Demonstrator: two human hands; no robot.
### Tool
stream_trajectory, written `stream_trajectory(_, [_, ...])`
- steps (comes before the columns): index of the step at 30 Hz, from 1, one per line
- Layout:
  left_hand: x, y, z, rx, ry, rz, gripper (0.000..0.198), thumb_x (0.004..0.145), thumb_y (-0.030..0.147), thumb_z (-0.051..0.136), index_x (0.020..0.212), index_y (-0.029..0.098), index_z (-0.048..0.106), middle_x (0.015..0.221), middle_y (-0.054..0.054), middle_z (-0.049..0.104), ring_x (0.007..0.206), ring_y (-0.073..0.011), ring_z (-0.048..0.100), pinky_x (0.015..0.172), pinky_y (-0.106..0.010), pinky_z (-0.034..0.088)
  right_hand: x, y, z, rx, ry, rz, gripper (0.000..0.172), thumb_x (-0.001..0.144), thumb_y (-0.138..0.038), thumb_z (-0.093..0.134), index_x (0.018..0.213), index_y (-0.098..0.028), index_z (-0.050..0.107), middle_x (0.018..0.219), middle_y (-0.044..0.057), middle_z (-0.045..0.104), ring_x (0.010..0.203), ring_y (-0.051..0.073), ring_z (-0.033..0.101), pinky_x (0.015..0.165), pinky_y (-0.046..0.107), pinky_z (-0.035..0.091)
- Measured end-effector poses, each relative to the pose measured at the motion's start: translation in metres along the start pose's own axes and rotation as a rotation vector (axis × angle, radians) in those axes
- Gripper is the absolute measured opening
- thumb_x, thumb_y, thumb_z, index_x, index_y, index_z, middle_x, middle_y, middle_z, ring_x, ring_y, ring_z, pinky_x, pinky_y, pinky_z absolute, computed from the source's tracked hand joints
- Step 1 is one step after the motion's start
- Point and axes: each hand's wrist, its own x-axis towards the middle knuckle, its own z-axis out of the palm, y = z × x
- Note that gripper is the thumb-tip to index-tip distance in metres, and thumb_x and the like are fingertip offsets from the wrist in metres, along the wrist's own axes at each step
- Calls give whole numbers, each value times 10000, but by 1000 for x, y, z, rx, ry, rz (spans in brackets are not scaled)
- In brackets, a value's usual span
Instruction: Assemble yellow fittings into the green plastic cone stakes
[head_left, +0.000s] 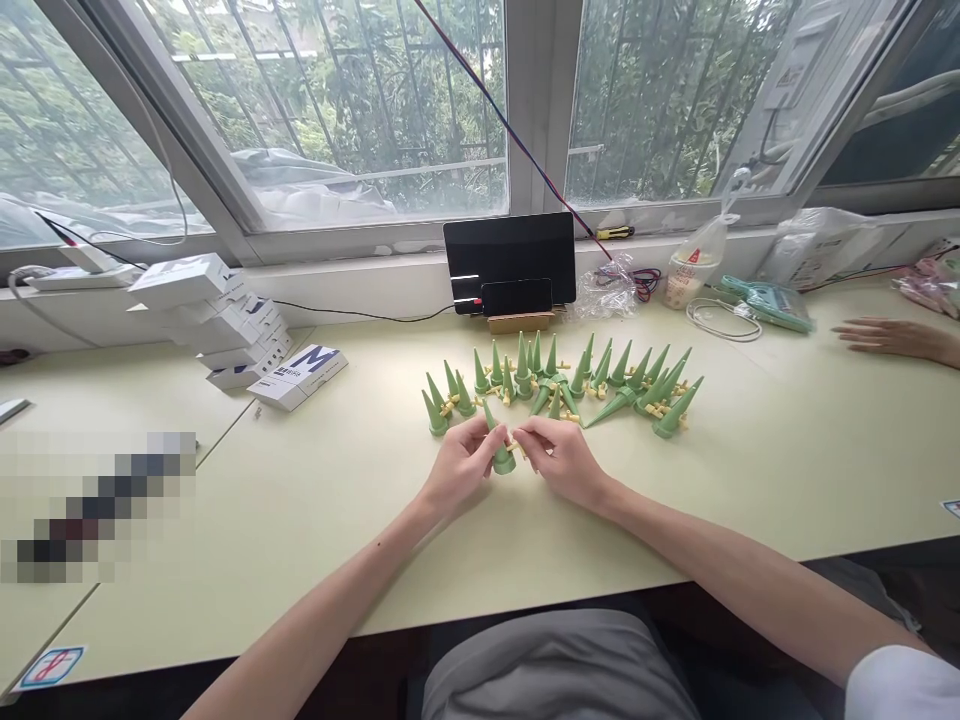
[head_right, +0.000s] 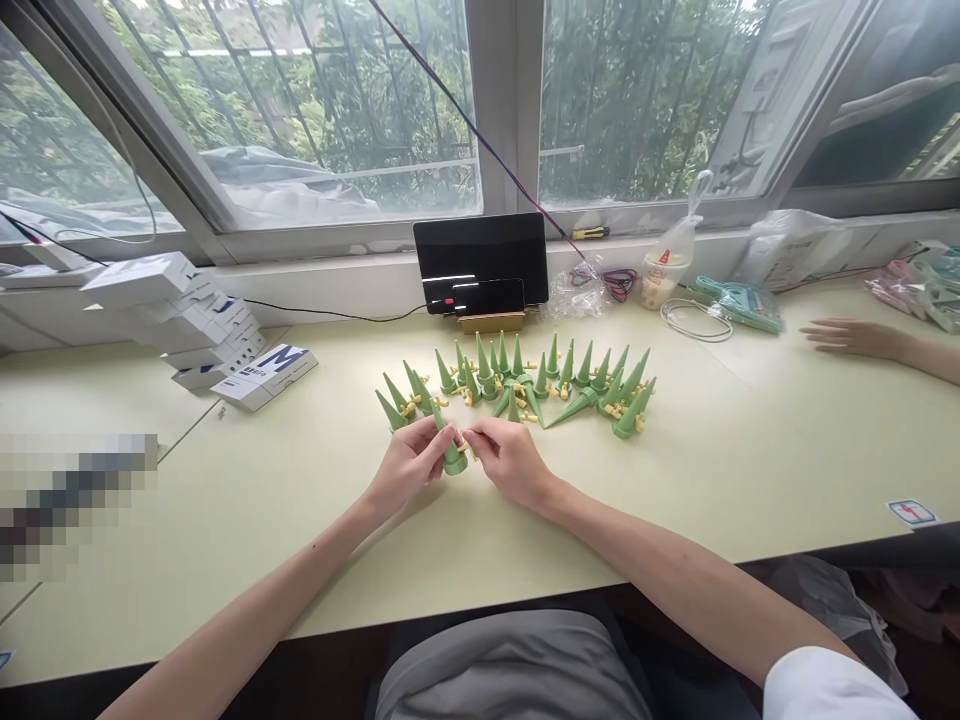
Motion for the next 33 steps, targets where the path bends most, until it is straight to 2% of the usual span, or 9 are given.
stream_trajectory(9, [-1, 1, -1, -15, -41, -9, 287, 869, 434, 706, 905, 162, 622, 687, 17, 553, 558, -76, 490, 472, -184, 406, 0, -2, -1, 31, -3, 55, 276, 1001, -322, 502, 793, -177, 612, 554, -36, 502, 489, 104, 453, 530, 236, 376])
stream_trajectory(14, [1, -5, -4, -12, -66, -19, 288, 836, 400, 746, 967, 157, 663, 856, -50, 653, 667, -109, 549, 536, -209, 432, 1, 0, -3, 46, 12, 71, 268, 1004, -326, 504, 806, -181, 612, 541, -43, 486, 479, 106, 448, 521, 235, 377])
stream_trajectory(19, [2, -2, -4, -68, -53, -67, 305, 807, 413, 768, 947, 152, 692, 839, -50, 654, 626, -93, 509, 505, -208, 374, 0, 1, -3, 80, 9, 69, 286, 1007, -337, 505, 778, -185, 585, 569, -36, 502, 479, 102, 456, 515, 234, 389])
stream_trajectory(24, [4, 4, -5, -134, 7, -129, 339, 774, 439, 790, 932, 163, 673, 796, -27, 627, 605, -85, 465, 457, -196, 292, 0, -2, -2, 114, -1, 50, 191, 998, -311, 514, 903, -185, 622, 663, -19, 563, 505, 98, 495, 511, 228, 407])
stream_trajectory(28, [6, 2, -7, -179, 40, -164, 366, 747, 441, 811, 939, 160, 675, 812, -24, 629, 582, -69, 439, 456, -192, 290, 0, -5, -1, 104, -12, 33, 174, 998, -281, 496, 1013, -183, 638, 661, -19, 571, 528, 106, 528, 532, 231, 429])
stream_trajectory(33, [7, -2, -7, -198, 55, -173, 390, 747, 444, 811, 970, 149, 685, 823, -31, 634, 566, -57, 419, 451, -187, 298, 0, -4, -1, 82, -5, 39, 168, 982, -274, 511, 1032, -175, 638, 657, -15, 579, 539, 117, 546, 546, 241, 448])
